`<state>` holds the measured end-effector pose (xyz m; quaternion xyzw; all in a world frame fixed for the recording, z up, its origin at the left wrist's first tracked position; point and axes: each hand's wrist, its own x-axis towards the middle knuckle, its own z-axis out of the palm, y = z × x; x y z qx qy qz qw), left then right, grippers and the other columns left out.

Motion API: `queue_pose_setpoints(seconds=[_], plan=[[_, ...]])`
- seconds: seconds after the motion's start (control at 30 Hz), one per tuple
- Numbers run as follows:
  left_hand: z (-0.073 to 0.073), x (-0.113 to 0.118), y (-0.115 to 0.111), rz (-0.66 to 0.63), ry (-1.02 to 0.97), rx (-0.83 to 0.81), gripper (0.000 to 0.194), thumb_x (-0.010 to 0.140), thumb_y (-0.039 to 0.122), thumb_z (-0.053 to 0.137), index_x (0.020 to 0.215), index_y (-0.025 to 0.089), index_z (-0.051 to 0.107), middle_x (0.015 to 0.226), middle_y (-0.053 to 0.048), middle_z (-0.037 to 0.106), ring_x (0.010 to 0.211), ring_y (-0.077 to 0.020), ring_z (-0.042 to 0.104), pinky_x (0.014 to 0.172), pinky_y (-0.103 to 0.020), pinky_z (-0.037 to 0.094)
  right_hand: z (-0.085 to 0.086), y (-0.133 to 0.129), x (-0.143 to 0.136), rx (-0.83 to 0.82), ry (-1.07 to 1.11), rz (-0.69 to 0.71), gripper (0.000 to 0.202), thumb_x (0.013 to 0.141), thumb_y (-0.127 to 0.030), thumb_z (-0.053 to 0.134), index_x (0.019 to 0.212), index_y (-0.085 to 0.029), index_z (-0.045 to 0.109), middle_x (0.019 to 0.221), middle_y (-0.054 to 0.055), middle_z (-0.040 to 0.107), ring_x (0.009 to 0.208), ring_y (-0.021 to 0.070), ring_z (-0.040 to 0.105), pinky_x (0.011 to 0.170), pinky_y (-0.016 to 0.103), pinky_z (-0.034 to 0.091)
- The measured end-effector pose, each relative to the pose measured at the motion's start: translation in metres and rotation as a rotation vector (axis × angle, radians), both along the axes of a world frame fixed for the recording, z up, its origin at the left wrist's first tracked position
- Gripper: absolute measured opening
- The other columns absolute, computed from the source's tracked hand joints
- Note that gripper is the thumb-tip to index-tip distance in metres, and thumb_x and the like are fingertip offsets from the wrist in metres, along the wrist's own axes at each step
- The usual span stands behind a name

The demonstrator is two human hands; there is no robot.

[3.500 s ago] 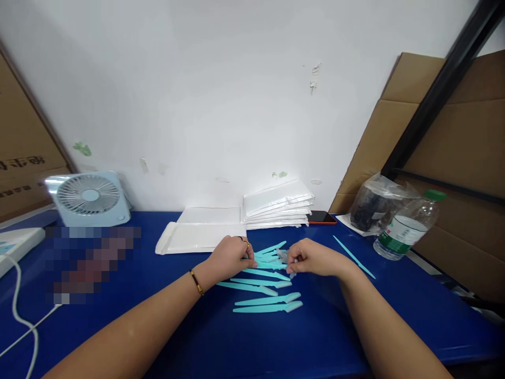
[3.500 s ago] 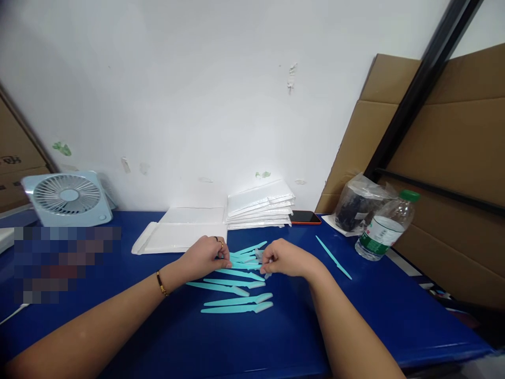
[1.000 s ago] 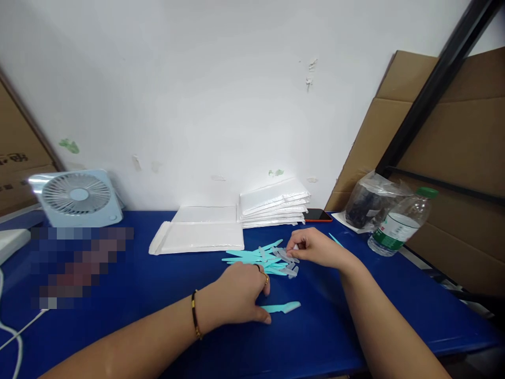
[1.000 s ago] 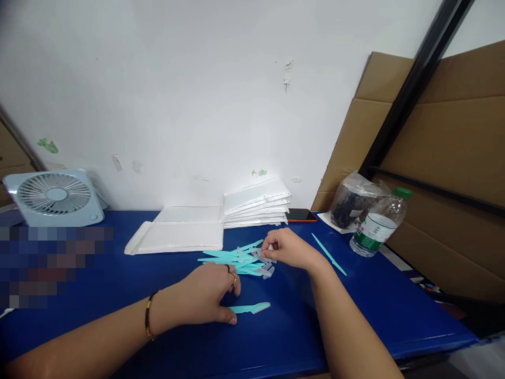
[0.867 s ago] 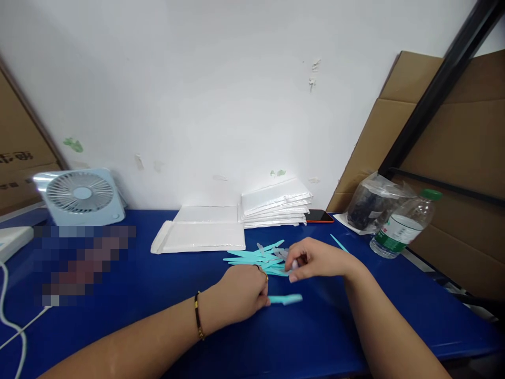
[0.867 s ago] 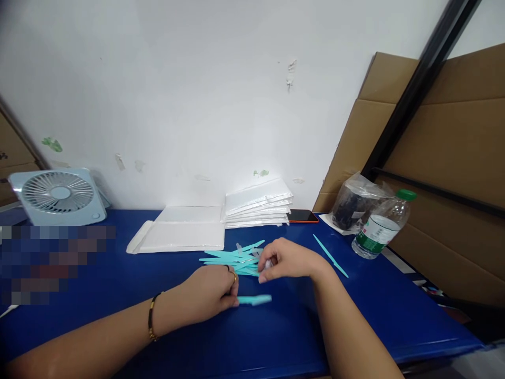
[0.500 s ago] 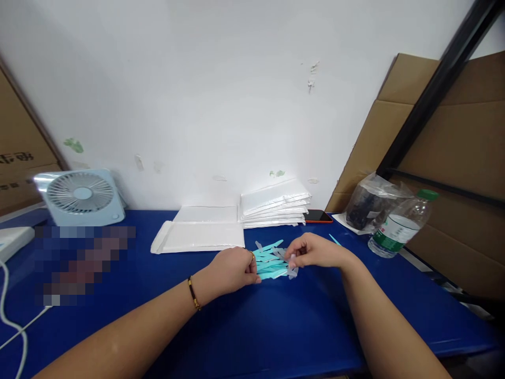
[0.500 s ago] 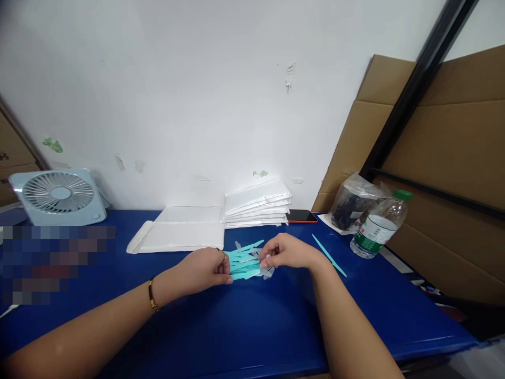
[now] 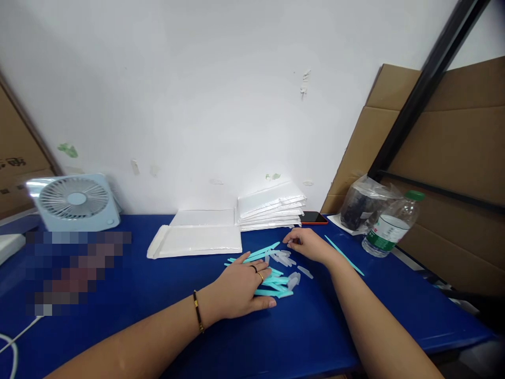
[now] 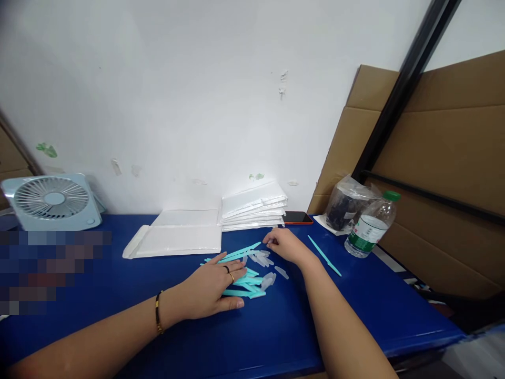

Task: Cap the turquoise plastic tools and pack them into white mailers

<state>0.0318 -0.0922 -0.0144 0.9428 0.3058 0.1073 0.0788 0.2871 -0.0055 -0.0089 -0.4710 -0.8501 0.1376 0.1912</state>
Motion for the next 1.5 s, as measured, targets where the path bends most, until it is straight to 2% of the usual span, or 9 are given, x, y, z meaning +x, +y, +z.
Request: queue_pose_setpoints(seconds=[0.13,0.27,0.43,0.7,0.83,1.0,1.17,1.37,1.5], plan=[[0.009,0.002,0.001,0.027,-0.059,-0.013,0.045,0.088,0.052,0.036,0.122,0.025,0.048,0.125,-0.005,0.053,0.115,-0.0203,0.047,0.101,-0.035,0.029,0.002,-0.003,-0.008,0.001,0.003,0.03,0.02,0.079,-0.02,0.052,0.09,-0.018,0.069,0.084,0.005,0.064,0.074,0.0153,0.057,0.068,0.026,0.043],[0.004,-0.005,0.013,0.124,-0.044,0.043,0.054,0.088,0.055,0.031,0.131,0.023,0.039,0.132,-0.008,0.046,0.124,-0.0239,0.037,0.102,-0.04,0.024,0.008,-0.009,-0.016,-0.043,0.03,0.148,0.022,0.081,-0.023,0.052,0.094,-0.019,0.069,0.088,0.005,0.064,0.076,0.0151,0.058,0.067,0.025,0.043],[-0.001,-0.015,0.028,0.178,0.012,0.082,0.054,0.088,0.056,0.028,0.128,0.023,0.043,0.117,-0.008,0.058,0.112,-0.0233,0.05,0.1,-0.042,0.025,0.015,-0.014,-0.014,-0.12,-0.015,0.347,0.021,0.079,-0.027,0.057,0.094,-0.023,0.071,0.097,0.005,0.066,0.091,0.0181,0.059,0.077,0.026,0.043],[-0.01,-0.022,0.057,0.291,-0.072,0.088,0.028,0.087,0.025,0.043,0.11,0.026,0.059,0.106,-0.001,0.065,0.097,-0.0182,0.057,0.084,-0.029,0.038,0.011,-0.013,-0.015,-0.059,0.083,0.13,0.017,0.078,-0.027,0.056,0.084,-0.02,0.07,0.083,0.004,0.064,0.07,0.014,0.057,0.062,0.024,0.042],[-0.012,-0.02,0.064,0.341,-0.071,0.067,0.02,0.081,0.02,0.05,0.095,0.023,0.065,0.095,-0.001,0.066,0.087,-0.0172,0.058,0.076,-0.025,0.041,0.002,-0.016,-0.033,-0.033,0.021,0.154,0.013,0.071,-0.027,0.063,0.081,-0.02,0.068,0.079,0.003,0.061,0.067,0.0131,0.054,0.057,0.022,0.039],[-0.005,-0.011,0.062,0.399,0.088,0.143,0.019,0.078,0.014,0.045,0.073,0.017,0.062,0.073,-0.005,0.064,0.07,-0.0179,0.059,0.065,-0.026,0.04,-0.006,-0.016,-0.042,0.062,-0.056,0.158,0.009,0.065,-0.011,0.058,0.069,-0.017,0.064,0.071,0.002,0.059,0.062,0.0114,0.051,0.056,0.021,0.036],[-0.003,-0.006,0.059,0.444,-0.011,0.17,0.015,0.077,0.011,0.042,0.076,0.016,0.056,0.072,-0.006,0.06,0.069,-0.0183,0.057,0.066,-0.028,0.039,-0.003,-0.007,-0.023,0.001,0.2,0.077,0.009,0.073,-0.017,0.052,0.078,-0.017,0.059,0.07,0.0,0.059,0.061,0.011,0.052,0.055,0.021,0.038],[-0.002,-0.017,0.048,0.431,-0.435,-0.13,0.014,0.086,0.022,0.034,0.08,0.019,0.046,0.065,0.002,0.049,0.057,-0.0122,0.045,0.055,-0.024,0.035,0.002,0.001,-0.012,-0.111,0.631,-0.045,0.02,0.078,-0.032,0.056,0.09,-0.017,0.061,0.065,-0.001,0.057,0.053,0.0103,0.053,0.053,0.023,0.042],[-0.006,-0.024,0.048,0.406,-0.606,-0.245,0.013,0.086,0.026,0.034,0.079,0.019,0.043,0.062,0.004,0.042,0.054,-0.0107,0.038,0.052,-0.023,0.032,0.004,-0.004,-0.021,-0.308,0.915,-0.049,0.027,0.073,-0.038,0.064,0.088,-0.015,0.064,0.071,0.004,0.064,0.058,0.0129,0.059,0.054,0.024,0.046]])
